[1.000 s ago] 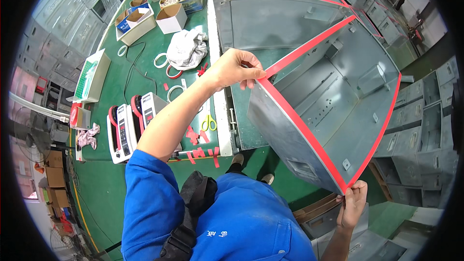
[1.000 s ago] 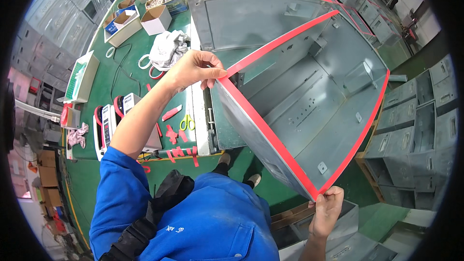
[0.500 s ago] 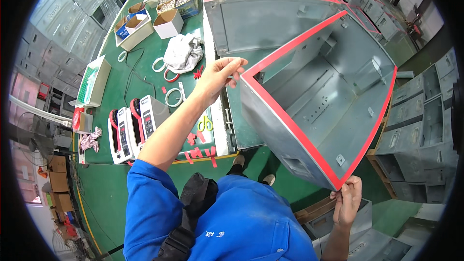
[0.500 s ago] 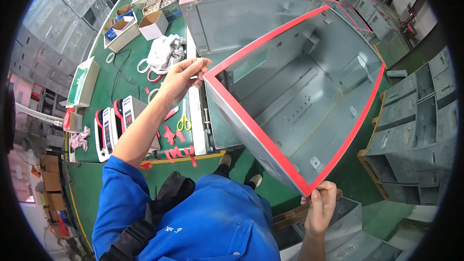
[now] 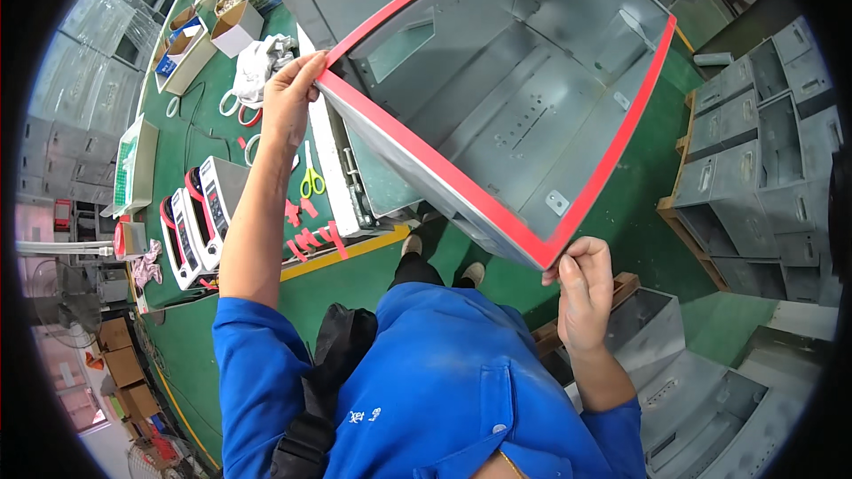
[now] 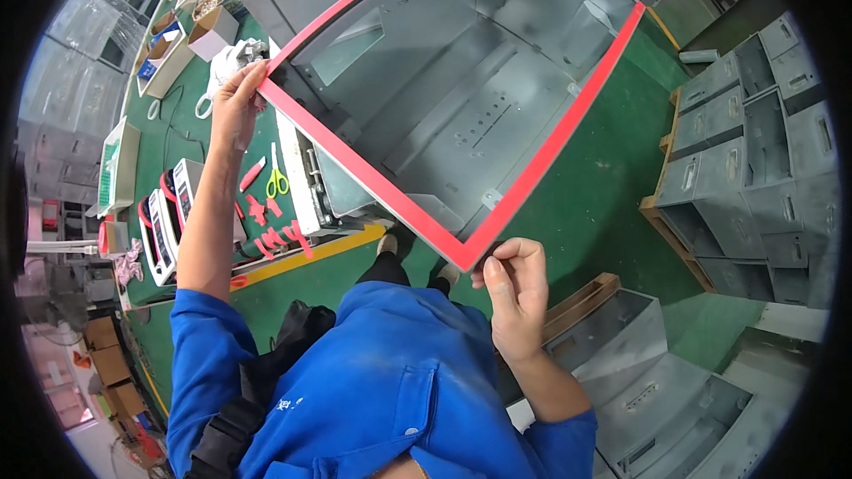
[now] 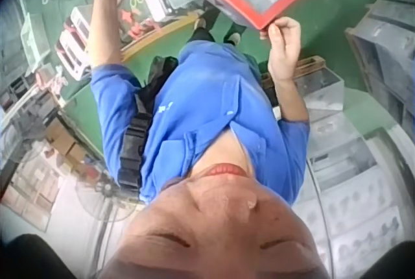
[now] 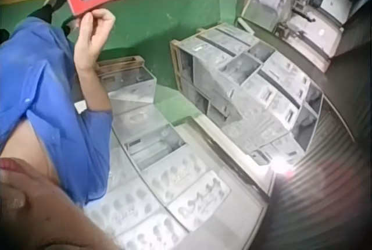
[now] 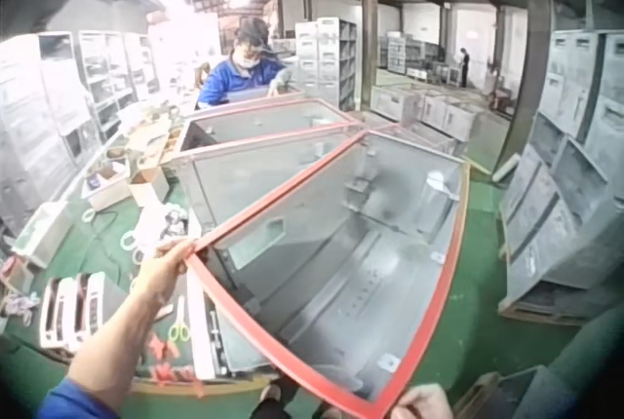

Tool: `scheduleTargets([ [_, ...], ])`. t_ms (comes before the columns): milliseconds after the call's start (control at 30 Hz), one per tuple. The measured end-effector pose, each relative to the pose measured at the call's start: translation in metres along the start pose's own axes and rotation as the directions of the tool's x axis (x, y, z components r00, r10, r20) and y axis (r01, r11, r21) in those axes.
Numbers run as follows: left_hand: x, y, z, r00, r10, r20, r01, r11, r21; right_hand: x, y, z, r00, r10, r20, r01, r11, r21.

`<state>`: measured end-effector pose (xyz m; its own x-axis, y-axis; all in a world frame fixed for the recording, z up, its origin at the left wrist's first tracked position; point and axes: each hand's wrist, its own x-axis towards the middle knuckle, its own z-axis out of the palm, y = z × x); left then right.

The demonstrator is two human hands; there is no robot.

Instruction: The person applies red protective tape along the edges of a metal cabinet frame. They measure and cut the tape, then press it firmly onto the corners and sides of the unit to cover the edges. The person works on multiple edges of the same cabinet throughout the clip.

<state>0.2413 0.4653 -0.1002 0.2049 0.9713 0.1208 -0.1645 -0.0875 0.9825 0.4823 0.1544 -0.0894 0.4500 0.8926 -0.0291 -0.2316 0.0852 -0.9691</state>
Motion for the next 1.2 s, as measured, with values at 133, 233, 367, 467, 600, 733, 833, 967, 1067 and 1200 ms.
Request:
scheduleTargets([
  [133, -0.003, -0.003, 0.005, 0.997, 0.048, -0.056, -0.049, 0.999, -0.004, 0.001, -0.001, -0.017, 0.839, -0.509, 0.19, 0.513, 0.626, -0.588],
  [233, -0.002, -0.005, 0.007, 0.993, 0.083, -0.085, -0.08, 0.996, 0.034, 0.014, -0.017, -0.014, 0.605, -0.608, 0.515, 0.723, 0.148, -0.675],
  [367, -0.004, -0.006, 0.006, 0.99, 0.104, -0.097, -0.099, 0.993, 0.057, 0.024, -0.007, -0.008, 0.46, -0.548, 0.699, 0.769, -0.148, -0.622],
  [467, -0.005, -0.007, 0.008, 0.993, 0.094, -0.069, -0.093, 0.996, 0.017, 0.026, 0.001, -0.012, 0.409, -0.575, 0.709, 0.765, -0.207, -0.609],
  [600, -0.007, -0.008, 0.01, 0.991, 0.096, -0.093, -0.092, 0.995, 0.047, 0.034, 0.004, -0.022, 0.356, -0.582, 0.731, 0.831, -0.161, -0.532],
  [733, -0.008, -0.004, 0.016, 0.989, 0.072, -0.132, -0.08, 0.995, -0.057, 0.05, 0.007, -0.032, 0.262, -0.624, 0.736, 0.92, -0.069, -0.386],
  [833, -0.009, -0.009, 0.012, 0.984, 0.085, -0.155, -0.093, 0.995, -0.046, 0.063, 0.002, -0.037, 0.22, -0.623, 0.751, 0.961, 0.009, -0.275],
  [967, -0.011, -0.013, 0.02, 0.949, 0.112, -0.294, -0.118, 0.993, -0.002, 0.086, -0.007, -0.035, 0.06, -0.572, 0.818, 0.996, -0.019, -0.086],
  [1067, -0.02, -0.015, 0.032, 0.902, 0.123, -0.415, -0.125, 0.992, 0.022, 0.101, -0.021, -0.034, -0.029, -0.519, 0.854, 0.997, 0.048, 0.063],
  [1200, -0.048, -0.019, 0.045, 0.796, 0.171, -0.58, -0.158, 0.985, 0.072, 0.126, -0.034, -0.04, -0.244, -0.495, 0.834, 0.942, 0.085, 0.326],
])
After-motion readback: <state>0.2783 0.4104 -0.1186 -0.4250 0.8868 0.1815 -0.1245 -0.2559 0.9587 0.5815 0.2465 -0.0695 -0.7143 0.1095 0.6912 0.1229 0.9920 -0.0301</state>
